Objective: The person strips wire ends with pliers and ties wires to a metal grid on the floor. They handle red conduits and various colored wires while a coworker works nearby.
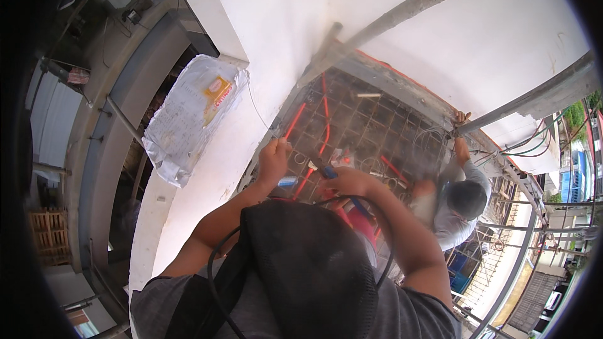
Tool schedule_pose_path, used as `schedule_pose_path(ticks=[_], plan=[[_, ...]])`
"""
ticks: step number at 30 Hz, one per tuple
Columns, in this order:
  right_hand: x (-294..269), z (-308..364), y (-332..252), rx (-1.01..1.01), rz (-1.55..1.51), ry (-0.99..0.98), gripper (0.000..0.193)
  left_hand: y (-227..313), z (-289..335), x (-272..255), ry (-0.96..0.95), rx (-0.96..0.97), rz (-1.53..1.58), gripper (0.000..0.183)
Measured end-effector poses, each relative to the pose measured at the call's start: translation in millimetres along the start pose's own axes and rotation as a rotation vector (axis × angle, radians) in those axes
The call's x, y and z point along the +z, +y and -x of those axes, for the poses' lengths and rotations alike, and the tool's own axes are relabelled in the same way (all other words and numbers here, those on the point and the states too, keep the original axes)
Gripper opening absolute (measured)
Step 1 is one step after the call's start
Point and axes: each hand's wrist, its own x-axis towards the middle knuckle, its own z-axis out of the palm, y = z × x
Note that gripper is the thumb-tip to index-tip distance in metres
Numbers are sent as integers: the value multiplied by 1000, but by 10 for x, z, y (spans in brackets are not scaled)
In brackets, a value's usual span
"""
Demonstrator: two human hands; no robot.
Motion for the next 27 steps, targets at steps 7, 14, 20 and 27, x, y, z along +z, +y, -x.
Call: schedule_pose_path(ticks=[7,14,20,27], plan=[[72,188,204,-57,50,147,30,71,-85,51,-138,-213,204,45],[41,385,331,-68,40,178,26,280,64,373,-215,-258,275,44],[-218,270,743,-120,157,283,31,345,125,739,-263,-231,359,43],[-598,70,1625,-68,315,276,34,548,331,870,-364,-401,407,37]])
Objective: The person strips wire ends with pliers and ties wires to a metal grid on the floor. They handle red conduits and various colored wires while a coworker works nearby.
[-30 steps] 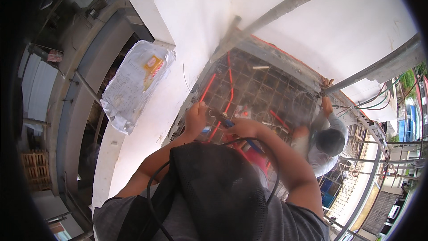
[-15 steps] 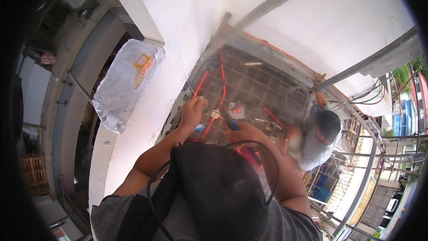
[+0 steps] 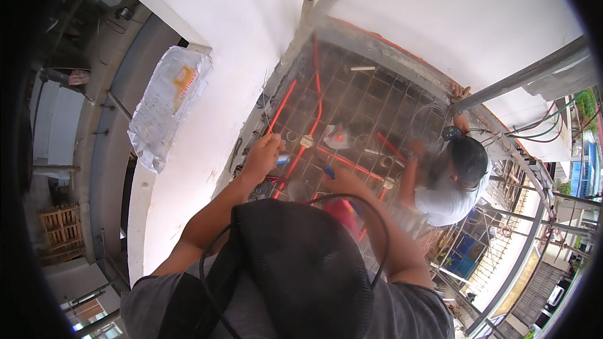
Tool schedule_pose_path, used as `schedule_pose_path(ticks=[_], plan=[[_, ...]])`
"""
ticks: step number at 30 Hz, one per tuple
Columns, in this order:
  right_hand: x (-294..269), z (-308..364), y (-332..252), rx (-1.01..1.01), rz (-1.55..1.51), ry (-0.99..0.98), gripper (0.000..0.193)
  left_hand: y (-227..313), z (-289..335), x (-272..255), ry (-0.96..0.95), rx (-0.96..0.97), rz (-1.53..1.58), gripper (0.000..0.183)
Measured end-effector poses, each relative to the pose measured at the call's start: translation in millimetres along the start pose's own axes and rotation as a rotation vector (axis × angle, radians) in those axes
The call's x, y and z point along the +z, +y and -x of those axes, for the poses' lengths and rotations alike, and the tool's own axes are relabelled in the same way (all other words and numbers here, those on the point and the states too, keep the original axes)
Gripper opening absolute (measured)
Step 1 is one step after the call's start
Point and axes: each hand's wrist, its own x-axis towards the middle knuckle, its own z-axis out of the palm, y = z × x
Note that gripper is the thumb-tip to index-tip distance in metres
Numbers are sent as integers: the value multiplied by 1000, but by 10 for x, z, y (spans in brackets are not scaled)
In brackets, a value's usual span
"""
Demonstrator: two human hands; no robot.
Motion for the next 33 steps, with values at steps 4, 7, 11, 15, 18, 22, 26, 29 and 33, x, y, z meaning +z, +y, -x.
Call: schedule_pose_path(ticks=[4,7,11,15,18,22,26,29,33], plan=[[237,-243,749,213,41,-168,33,-307,367,-13,116,-254,100,36],[508,-265,1294,289,-122,-279,35,-759,628,-158,168,-317,29,37],[784,-183,1630,419,-241,-249,32,-1332,971,-298,176,-460,-158,40],[809,-166,1598,453,-74,-235,39,-1675,985,-361,101,-403,-276,44],[845,-221,1488,500,-118,-260,39,-1841,870,-431,90,-269,-199,46],[915,-449,1352,516,-264,-253,34,-2096,608,-566,97,-300,-124,39],[1026,-878,1341,524,-395,-173,27,-2457,388,-668,56,-283,-138,41],[1160,-1420,1553,491,-288,-166,30,-2775,206,-695,73,-301,-143,43],[1569,-2408,2200,494,-210,-211,32,-3301,-260,-592,128,-435,-173,44]])
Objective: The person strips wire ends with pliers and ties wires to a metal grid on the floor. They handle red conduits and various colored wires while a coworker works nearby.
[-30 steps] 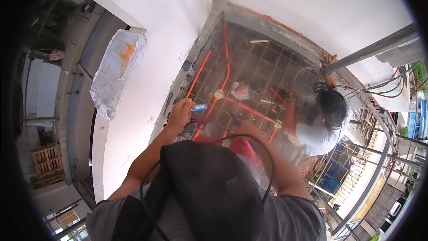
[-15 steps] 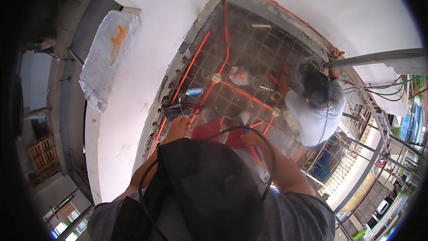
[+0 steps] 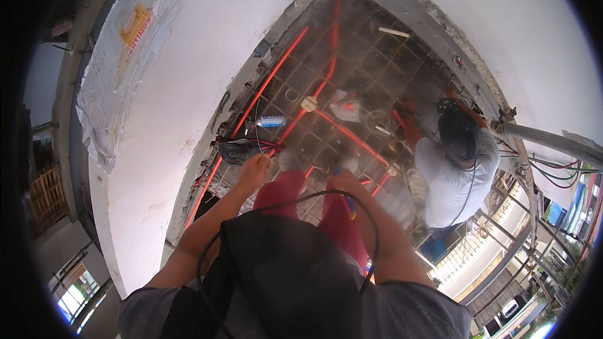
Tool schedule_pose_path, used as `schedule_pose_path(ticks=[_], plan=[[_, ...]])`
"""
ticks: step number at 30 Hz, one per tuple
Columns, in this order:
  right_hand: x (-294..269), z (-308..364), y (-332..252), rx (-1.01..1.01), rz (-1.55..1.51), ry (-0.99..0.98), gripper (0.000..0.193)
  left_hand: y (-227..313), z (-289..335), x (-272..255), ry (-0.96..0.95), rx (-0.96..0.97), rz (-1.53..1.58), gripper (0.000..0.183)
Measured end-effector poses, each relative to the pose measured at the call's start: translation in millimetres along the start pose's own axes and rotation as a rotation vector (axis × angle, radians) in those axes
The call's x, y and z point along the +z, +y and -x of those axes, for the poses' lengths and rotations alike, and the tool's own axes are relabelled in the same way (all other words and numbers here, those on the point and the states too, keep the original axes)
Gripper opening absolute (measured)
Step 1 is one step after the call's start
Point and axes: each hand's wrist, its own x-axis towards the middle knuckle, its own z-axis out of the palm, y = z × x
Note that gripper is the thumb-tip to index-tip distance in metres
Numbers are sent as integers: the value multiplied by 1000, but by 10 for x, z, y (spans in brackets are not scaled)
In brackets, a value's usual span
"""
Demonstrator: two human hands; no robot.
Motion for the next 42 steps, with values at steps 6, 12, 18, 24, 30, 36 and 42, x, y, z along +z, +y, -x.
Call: schedule_pose_path(ticks=[6,12,18,24,30,36,42], plan=[[108,-1728,331,-11,-12,-80,30,-411,-1338,689,9,82,-31,44],[-68,-2602,101,-377,-100,117,38,-871,-2555,1058,-320,47,2,36],[-560,-2623,-385,-485,-415,-107,54,-637,-2932,1058,-691,127,26,37],[-701,-2781,-659,-774,-313,53,39,-354,-3121,1151,-783,398,-247,40],[-800,-2976,-944,-966,-539,269,22,-99,-3329,1211,-736,148,230,36],[-785,-2884,-1184,-1132,-719,253,19,-93,-3260,1242,-783,74,721,32],[-714,-3051,-1203,-1171,-631,208,20,-241,-3249,1041,-661,105,606,32]])
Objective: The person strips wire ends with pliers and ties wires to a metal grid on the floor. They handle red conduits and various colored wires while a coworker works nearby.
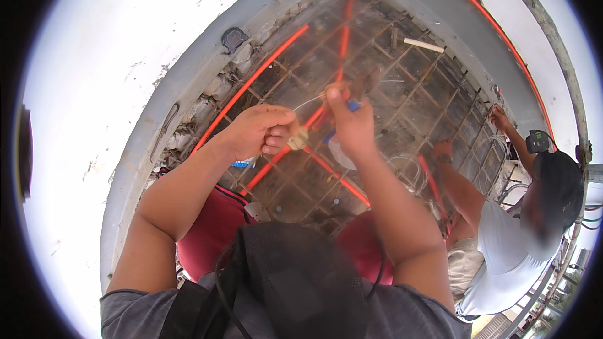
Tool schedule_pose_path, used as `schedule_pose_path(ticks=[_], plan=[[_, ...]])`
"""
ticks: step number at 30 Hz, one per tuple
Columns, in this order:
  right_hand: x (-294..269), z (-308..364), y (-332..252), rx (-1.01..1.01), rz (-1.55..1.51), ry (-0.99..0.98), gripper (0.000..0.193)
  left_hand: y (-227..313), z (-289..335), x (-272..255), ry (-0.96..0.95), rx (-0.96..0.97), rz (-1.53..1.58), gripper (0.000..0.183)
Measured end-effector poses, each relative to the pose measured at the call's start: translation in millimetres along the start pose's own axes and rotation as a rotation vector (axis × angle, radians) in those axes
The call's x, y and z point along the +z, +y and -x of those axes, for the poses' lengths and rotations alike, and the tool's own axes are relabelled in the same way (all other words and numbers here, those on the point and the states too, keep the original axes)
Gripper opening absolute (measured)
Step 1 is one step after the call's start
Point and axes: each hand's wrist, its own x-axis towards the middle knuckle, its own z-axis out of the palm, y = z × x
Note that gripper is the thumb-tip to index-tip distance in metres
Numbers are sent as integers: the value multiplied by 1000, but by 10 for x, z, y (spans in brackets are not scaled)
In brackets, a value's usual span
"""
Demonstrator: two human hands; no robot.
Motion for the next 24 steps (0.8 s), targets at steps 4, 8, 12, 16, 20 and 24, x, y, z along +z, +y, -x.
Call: schedule_pose_path(ticks=[4,8,12,16,20,24], plan=[[79,8,-6,-27,-111,-10,19,45,126,18,79,28,-22,35],[129,91,-93,-36,-73,-31,20,-25,170,113,147,152,-191,38],[139,192,-203,-96,17,22,19,-107,146,246,268,281,-347,40],[166,270,-303,-150,23,58,19,-127,134,363,360,290,-388,40],[215,364,-317,-153,217,130,18,-170,38,334,493,395,-861,42],[308,490,-279,-236,386,155,17,-225,-69,235,538,419,-1048,43]])
